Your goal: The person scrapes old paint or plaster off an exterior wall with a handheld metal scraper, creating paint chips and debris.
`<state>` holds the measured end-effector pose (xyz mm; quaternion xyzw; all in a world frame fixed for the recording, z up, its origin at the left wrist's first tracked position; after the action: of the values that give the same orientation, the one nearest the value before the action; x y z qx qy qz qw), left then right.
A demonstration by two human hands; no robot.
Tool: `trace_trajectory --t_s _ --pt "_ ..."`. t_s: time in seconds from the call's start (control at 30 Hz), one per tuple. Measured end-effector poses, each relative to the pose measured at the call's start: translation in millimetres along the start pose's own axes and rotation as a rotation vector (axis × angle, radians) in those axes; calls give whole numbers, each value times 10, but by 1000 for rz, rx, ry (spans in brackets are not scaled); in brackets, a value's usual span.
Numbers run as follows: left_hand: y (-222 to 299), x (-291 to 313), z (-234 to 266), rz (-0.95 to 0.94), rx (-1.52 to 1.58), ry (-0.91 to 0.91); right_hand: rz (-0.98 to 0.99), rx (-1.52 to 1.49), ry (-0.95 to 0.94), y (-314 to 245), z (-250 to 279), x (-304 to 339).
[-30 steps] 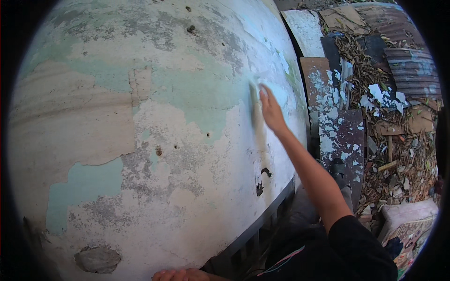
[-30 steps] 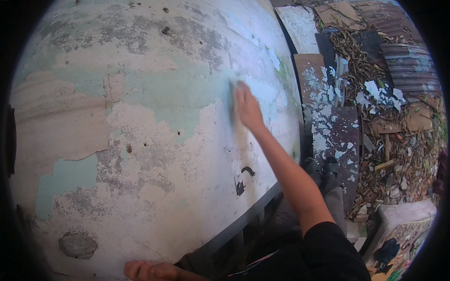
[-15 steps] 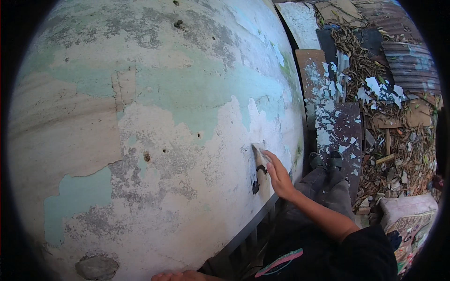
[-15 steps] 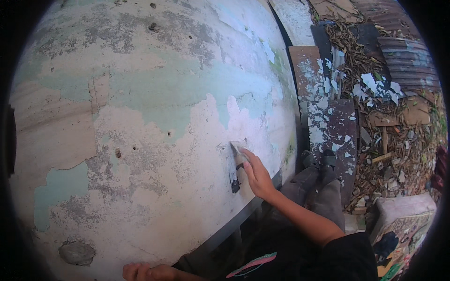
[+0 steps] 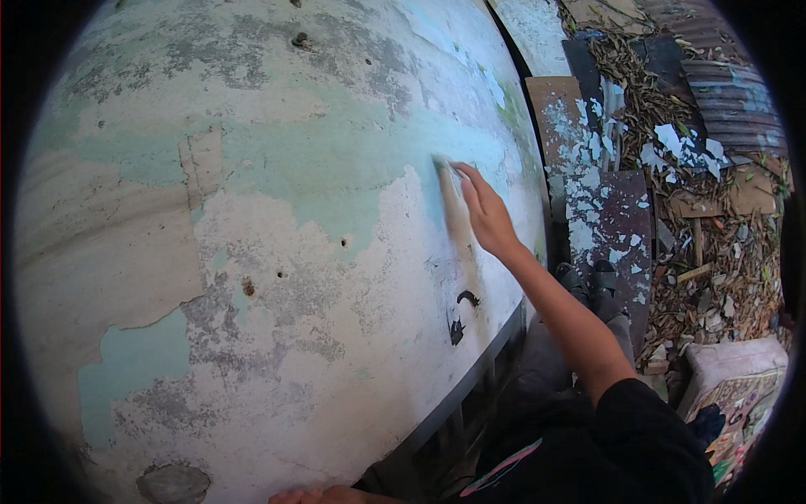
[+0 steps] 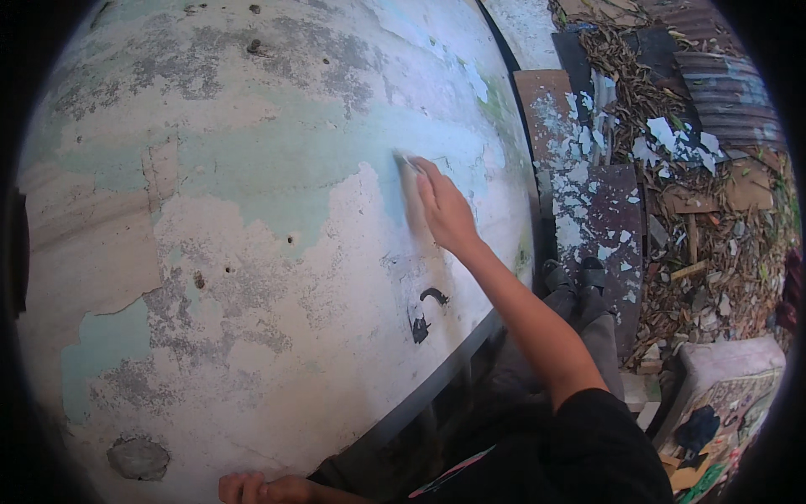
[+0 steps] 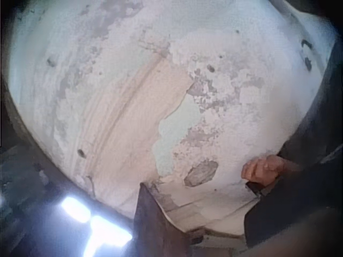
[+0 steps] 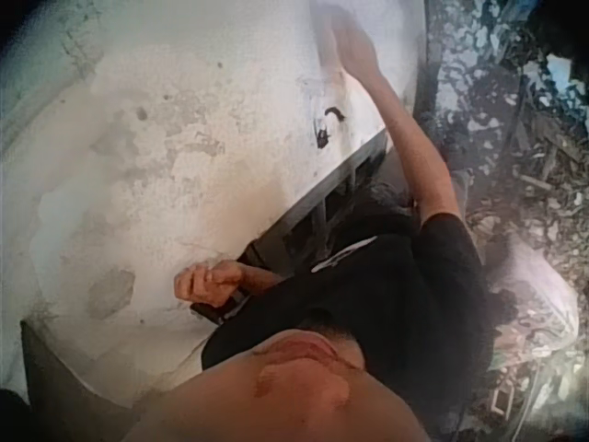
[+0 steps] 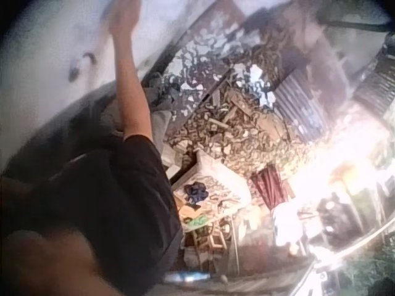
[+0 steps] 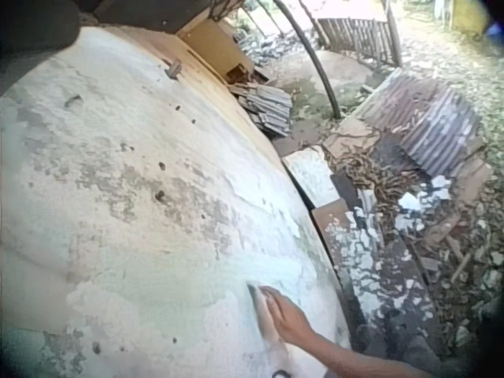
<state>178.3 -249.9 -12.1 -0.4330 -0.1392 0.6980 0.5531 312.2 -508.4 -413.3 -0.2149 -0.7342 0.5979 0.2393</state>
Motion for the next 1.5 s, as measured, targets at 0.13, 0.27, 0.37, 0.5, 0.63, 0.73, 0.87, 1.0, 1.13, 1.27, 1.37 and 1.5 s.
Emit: trace_trajectory --t_s 0.13,0.27,0.37,0.5,0.63,0.73,0.87,1.0,1.13,1.27,1.37,1.5 --pt "3 -39 -19 29 -23 -16 67 -75 -102 -33 -155 668" --pt "18 -115 -31 53 -50 -45 41 -110 -216 -534 -461 1208" --pt "75 -192 -95 71 -53 -33 -137 29 -265 -505 -536 1205" --pt "124 -271 -151 101 -66 -22 -173 -42 -160 -285 -419 831" --pt "142 -283 -100 139 -87 -19 -149 -31 -243 -421 -469 1035" --pt "95 -256 -84 133 -76 -37 -140 -35 -237 -526 -450 959" --pt "103 -218 -114 93 -48 -57 -182 -12 -221 -464 -426 904" --pt "91 -246 -106 158 -112 -97 -171 17 -263 -495 -538 998" --pt "129 -263 -120 92 -40 -49 -187 24 -175 -379 -293 717" --pt "66 -169 -102 102 -48 -70 -190 -3 -249 -299 -491 1051" --pt "93 -206 -83 100 -49 -52 -208 7 -272 -316 -528 1149" --pt "128 -266 -145 101 -46 -63 -250 27 -198 -235 -303 854"
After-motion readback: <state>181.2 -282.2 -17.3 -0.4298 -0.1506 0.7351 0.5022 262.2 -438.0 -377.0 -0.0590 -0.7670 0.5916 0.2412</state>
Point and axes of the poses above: each hand's wrist, its own x-axis away from the middle knuckle, its own z-axis out of the back of the hand, y = z × x, the point moved 8 cm from there along -x, towards the middle knuckle, and after that the axes turned 11 degrees about -y, right-handed, at the moved point
